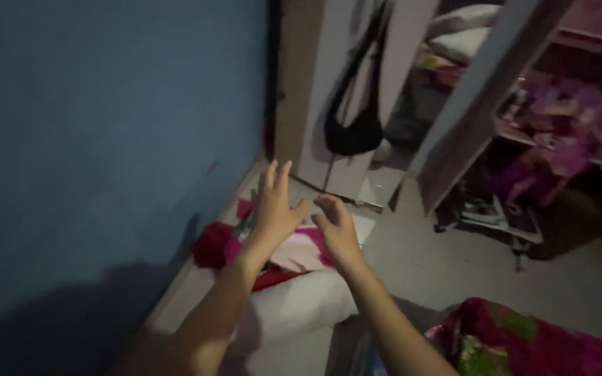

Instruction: The person removes pillowcases from several pillows on a bed. They pull the cases off one by one, place the bare pillows on the bed, and set the removed cases aside on the floor.

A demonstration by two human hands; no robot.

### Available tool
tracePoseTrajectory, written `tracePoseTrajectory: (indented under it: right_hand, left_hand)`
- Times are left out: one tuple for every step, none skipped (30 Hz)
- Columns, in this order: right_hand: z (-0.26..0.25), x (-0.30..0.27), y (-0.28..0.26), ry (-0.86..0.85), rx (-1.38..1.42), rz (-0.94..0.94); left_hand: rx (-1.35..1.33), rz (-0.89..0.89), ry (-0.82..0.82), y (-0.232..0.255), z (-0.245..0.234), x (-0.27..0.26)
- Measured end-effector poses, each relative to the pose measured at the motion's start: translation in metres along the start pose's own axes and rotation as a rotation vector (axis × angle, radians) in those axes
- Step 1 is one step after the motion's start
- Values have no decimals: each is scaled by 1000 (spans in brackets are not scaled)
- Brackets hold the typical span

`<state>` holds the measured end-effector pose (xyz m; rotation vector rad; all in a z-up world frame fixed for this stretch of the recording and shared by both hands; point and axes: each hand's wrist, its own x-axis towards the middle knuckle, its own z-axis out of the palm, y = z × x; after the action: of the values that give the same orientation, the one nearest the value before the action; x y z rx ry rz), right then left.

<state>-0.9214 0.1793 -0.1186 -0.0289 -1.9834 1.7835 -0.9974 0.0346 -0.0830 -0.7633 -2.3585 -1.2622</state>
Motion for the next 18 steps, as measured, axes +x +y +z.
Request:
tracePoseTrajectory:
  right_hand:
    - [-8, 1, 1, 34, -36, 71]
    - [-16, -1, 2, 74, -69, 142]
    - [-24, -2, 4, 113, -99, 214]
    - [-29, -4, 7, 155, -84, 207]
    - [-35, -6, 11, 197, -70, 199]
    - [-43, -11, 16, 246, -53, 195]
    - [-50, -14, 21, 272, -55, 182]
    - [-57, -23, 25, 306, -61, 181]
    - [-63, -35, 27, 339, -67, 180]
    - [-71, -51, 28, 375, -86, 191]
    - [-81, -65, 26, 411, -105, 202]
    - [-89, -77, 20, 449, -125, 210]
    - [-95, -94, 12, 502, -119, 200]
    - [-102, -111, 2, 558, -118, 181]
    - [-105, -130, -10, 613, -118, 161]
    - [-107, -149, -24, 678, -142, 189]
    - [-108, -170, -38, 743, -166, 219]
    - [-110, -187, -51, 811, -190, 242]
  left_hand:
    - [-22, -7, -42, -1, 12, 5]
    - [-44, -10, -87, -1, 25, 8]
    - [-65, -13, -133, -1, 38, 12]
    - [-146, 36, -133, -1, 50, 12]
    - [-228, 83, -135, 2, 62, 12]
    - [-311, 129, -145, 6, 73, 11]
    - [-346, 126, -196, 9, 80, 12]
    - [-384, 116, -259, 13, 86, 10]
    - [-421, 105, -323, 19, 93, 9]
    - [-501, 117, -362, 26, 100, 4]
    - [-582, 126, -401, 34, 106, 1]
    - [-663, 136, -440, 44, 112, -1]
    - [-709, 68, -522, 53, 116, -7]
    - [-753, 8, -601, 63, 119, -14]
    - [-792, -55, -682, 74, 122, -23]
    - [-871, -57, -744, 85, 125, -35]
    - [-950, -62, -808, 94, 126, -49]
    - [-1029, -63, -874, 105, 130, -63]
